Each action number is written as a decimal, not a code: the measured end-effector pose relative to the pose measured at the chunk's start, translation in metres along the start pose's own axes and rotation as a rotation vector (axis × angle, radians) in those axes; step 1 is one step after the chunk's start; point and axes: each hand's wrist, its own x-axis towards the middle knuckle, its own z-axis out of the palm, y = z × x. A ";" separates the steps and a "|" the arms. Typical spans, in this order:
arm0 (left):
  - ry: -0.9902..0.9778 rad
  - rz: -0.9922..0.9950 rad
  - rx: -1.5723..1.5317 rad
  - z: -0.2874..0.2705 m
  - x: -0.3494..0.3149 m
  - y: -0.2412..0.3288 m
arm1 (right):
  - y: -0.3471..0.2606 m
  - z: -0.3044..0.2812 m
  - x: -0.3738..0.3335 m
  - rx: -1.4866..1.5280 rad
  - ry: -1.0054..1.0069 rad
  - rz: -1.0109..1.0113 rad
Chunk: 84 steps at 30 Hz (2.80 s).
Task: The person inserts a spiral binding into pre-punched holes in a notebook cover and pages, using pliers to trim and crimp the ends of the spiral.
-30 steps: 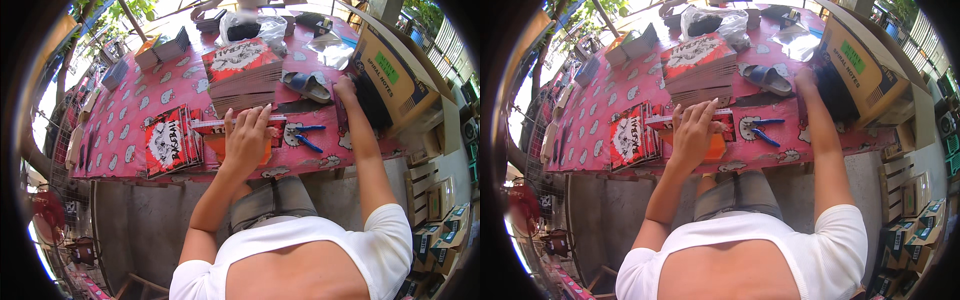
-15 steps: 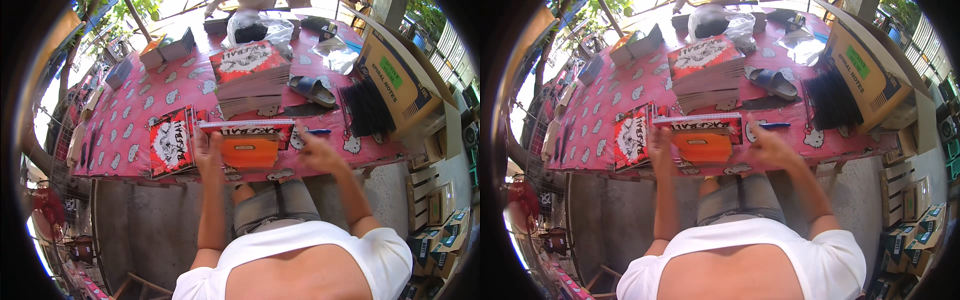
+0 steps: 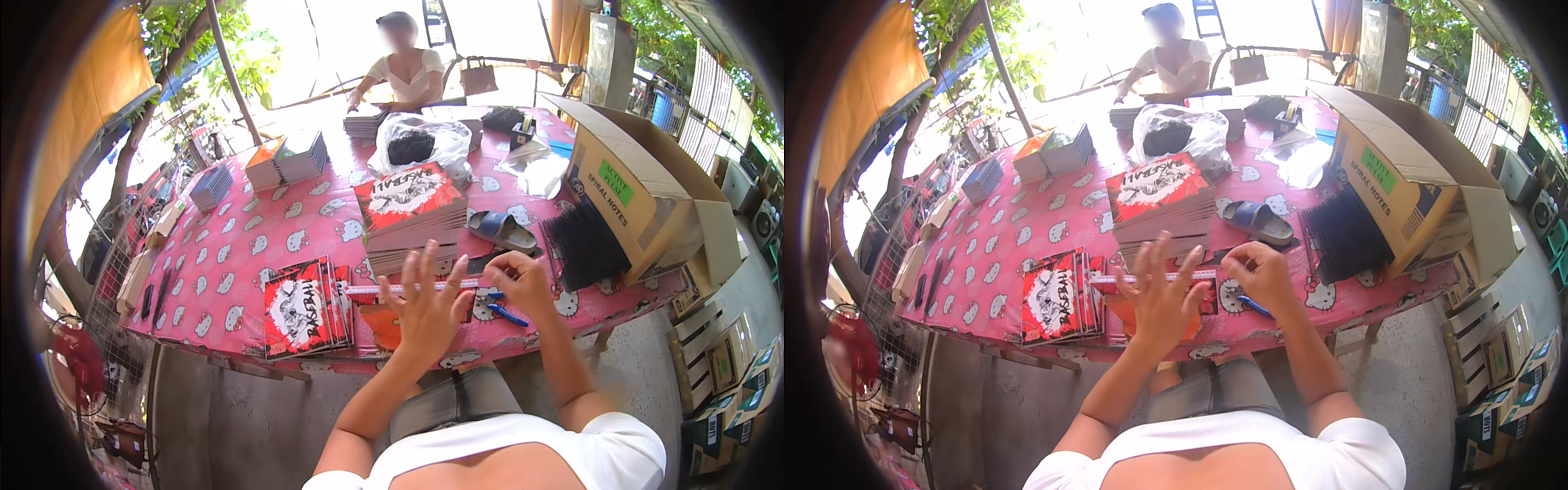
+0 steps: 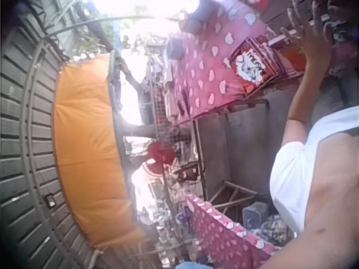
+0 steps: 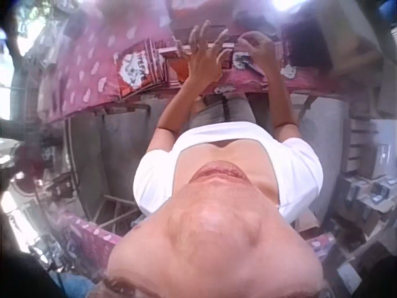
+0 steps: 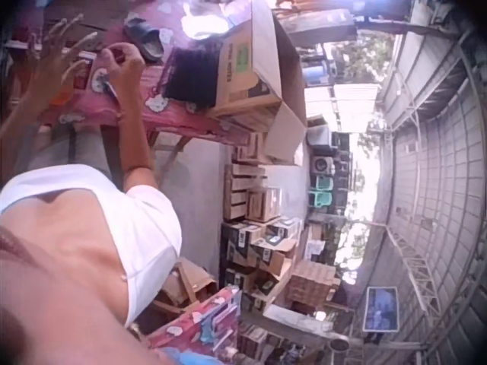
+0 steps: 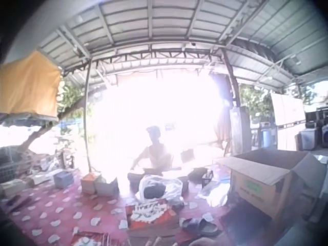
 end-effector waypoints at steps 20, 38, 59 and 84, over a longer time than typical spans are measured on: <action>0.099 -0.040 -0.550 0.030 0.000 -0.015 | -0.007 -0.004 0.016 0.298 -0.443 0.156; 0.023 -0.107 -0.393 0.020 -0.006 -0.035 | -0.040 0.008 -0.010 -0.395 -0.142 -0.327; 0.108 -0.104 -0.402 0.018 -0.007 -0.034 | 0.033 -0.015 0.053 0.116 -0.519 -0.072; 0.124 -0.100 -0.464 0.022 -0.003 -0.036 | 0.057 -0.007 0.061 -0.257 -0.389 -0.611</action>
